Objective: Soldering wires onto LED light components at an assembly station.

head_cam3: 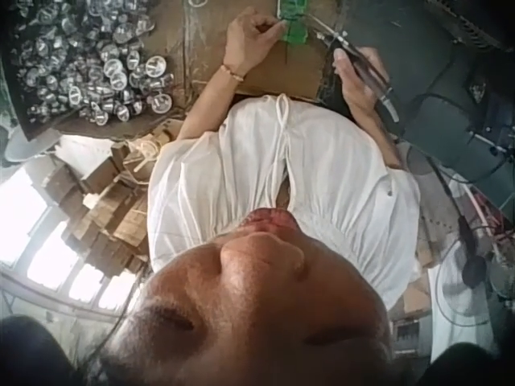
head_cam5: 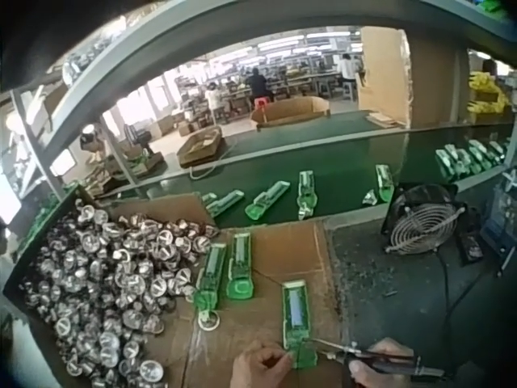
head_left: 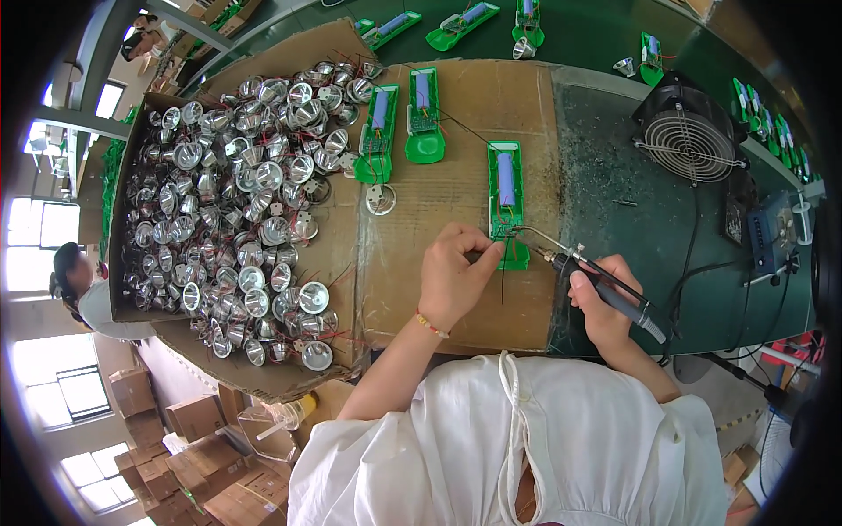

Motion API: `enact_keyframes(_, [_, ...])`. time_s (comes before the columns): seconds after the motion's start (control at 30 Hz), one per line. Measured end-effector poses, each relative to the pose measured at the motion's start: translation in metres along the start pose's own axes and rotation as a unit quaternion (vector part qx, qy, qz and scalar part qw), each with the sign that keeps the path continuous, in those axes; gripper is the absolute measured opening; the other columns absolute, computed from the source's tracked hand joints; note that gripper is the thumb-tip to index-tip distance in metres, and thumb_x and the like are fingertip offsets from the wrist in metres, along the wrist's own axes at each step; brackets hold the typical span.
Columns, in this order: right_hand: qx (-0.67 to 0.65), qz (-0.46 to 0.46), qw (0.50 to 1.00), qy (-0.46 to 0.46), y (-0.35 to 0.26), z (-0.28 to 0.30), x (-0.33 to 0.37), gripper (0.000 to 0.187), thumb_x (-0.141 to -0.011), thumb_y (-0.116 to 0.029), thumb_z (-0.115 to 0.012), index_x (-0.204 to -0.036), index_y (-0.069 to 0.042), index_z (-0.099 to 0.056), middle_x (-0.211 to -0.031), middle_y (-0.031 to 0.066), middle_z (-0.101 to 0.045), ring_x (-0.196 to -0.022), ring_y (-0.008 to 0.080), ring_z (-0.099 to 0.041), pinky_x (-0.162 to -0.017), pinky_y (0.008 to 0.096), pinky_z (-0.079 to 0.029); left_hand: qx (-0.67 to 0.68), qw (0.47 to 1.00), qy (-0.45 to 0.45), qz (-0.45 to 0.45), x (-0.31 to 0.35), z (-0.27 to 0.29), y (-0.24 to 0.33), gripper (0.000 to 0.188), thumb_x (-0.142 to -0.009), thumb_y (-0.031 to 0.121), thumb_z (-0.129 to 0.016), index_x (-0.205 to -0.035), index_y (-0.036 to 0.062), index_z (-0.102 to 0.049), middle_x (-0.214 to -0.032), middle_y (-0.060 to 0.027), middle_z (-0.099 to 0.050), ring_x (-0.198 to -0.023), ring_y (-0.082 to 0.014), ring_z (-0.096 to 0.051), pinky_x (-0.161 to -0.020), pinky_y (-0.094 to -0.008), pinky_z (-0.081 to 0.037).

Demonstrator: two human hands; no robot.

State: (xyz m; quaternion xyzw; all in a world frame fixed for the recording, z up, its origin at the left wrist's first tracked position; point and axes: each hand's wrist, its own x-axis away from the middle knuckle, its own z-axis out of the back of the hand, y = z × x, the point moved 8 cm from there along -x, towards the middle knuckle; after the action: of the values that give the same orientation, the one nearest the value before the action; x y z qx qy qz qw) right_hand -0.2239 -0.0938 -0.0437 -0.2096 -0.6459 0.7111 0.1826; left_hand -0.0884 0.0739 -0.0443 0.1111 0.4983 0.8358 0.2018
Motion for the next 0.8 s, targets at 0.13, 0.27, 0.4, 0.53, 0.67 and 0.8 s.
enact_keyframes(0.13, [-0.070, -0.024, 0.996, 0.048, -0.005, 0.008, 0.003, 0.017, -0.080, -0.009, -0.064, -0.085, 0.002, -0.051, -0.067, 0.0087, -0.059, -0.056, 0.0099, -0.057, -0.050, 0.0219, -0.047, 0.004, 1.000, -0.002, 0.011, -0.002, 0.000, -0.001, 0.012, -0.073, 0.013, -0.067, -0.070, 0.0022, -0.065, -0.078, -0.0089, -0.059, -0.058, -0.0186, -0.055, -0.053, -0.0281, -0.042])
enact_keyframes(0.27, [-0.063, -0.019, 0.997, 0.044, -0.007, 0.013, 0.003, 0.017, -0.080, -0.008, -0.064, -0.086, 0.002, -0.051, -0.066, 0.0088, -0.059, -0.056, 0.0100, -0.057, -0.051, 0.0216, -0.047, -0.004, 1.000, -0.001, 0.006, -0.002, 0.001, 0.002, 0.012, -0.073, 0.014, -0.068, -0.070, 0.0019, -0.065, -0.076, -0.0088, -0.058, -0.058, -0.0185, -0.055, -0.053, -0.0282, -0.042])
enact_keyframes(0.4, [-0.033, -0.005, 0.999, 0.015, -0.007, 0.005, 0.003, 0.013, -0.083, -0.007, -0.059, -0.087, 0.000, -0.049, -0.065, 0.0082, -0.056, -0.053, 0.0105, -0.053, -0.048, 0.0222, -0.044, 0.007, 1.000, -0.005, 0.021, -0.001, -0.001, -0.003, 0.013, -0.074, 0.014, -0.067, -0.070, 0.0015, -0.065, -0.075, -0.0090, -0.058, -0.058, -0.0186, -0.055, -0.053, -0.0281, -0.042])
enact_keyframes(0.53, [-0.073, -0.019, 0.997, 0.023, -0.002, 0.002, 0.001, 0.017, -0.080, -0.008, -0.065, -0.084, 0.001, -0.052, -0.066, 0.0080, -0.059, -0.056, 0.0093, -0.056, -0.049, 0.0218, -0.045, 0.019, 0.999, 0.006, 0.028, 0.000, 0.000, -0.005, 0.014, -0.075, 0.015, -0.067, -0.071, 0.0010, -0.064, -0.074, -0.0090, -0.057, -0.056, -0.0187, -0.054, -0.051, -0.0289, -0.041])
enact_keyframes(0.67, [-0.056, -0.032, 0.998, 0.018, 0.002, -0.002, -0.001, 0.016, -0.080, -0.008, -0.065, -0.084, 0.001, -0.052, -0.065, 0.0064, -0.059, -0.056, 0.0079, -0.055, -0.049, 0.0214, -0.044, 0.002, 1.000, 0.007, 0.018, 0.000, 0.001, -0.004, 0.016, -0.076, 0.016, -0.066, -0.070, 0.0008, -0.064, -0.072, -0.0091, -0.057, -0.055, -0.0193, -0.053, -0.049, -0.0302, -0.040])
enact_keyframes(0.8, [-0.043, -0.026, 0.999, 0.018, -0.001, -0.005, -0.005, 0.016, -0.080, -0.008, -0.065, -0.084, 0.001, -0.053, -0.064, 0.0054, -0.059, -0.056, 0.0072, -0.055, -0.049, 0.0209, -0.044, -0.041, 0.999, -0.007, -0.003, -0.006, 0.000, 0.003, 0.017, -0.076, 0.016, -0.066, -0.068, 0.0008, -0.063, -0.072, -0.0093, -0.057, -0.055, -0.0204, -0.053, -0.049, -0.0305, -0.040])
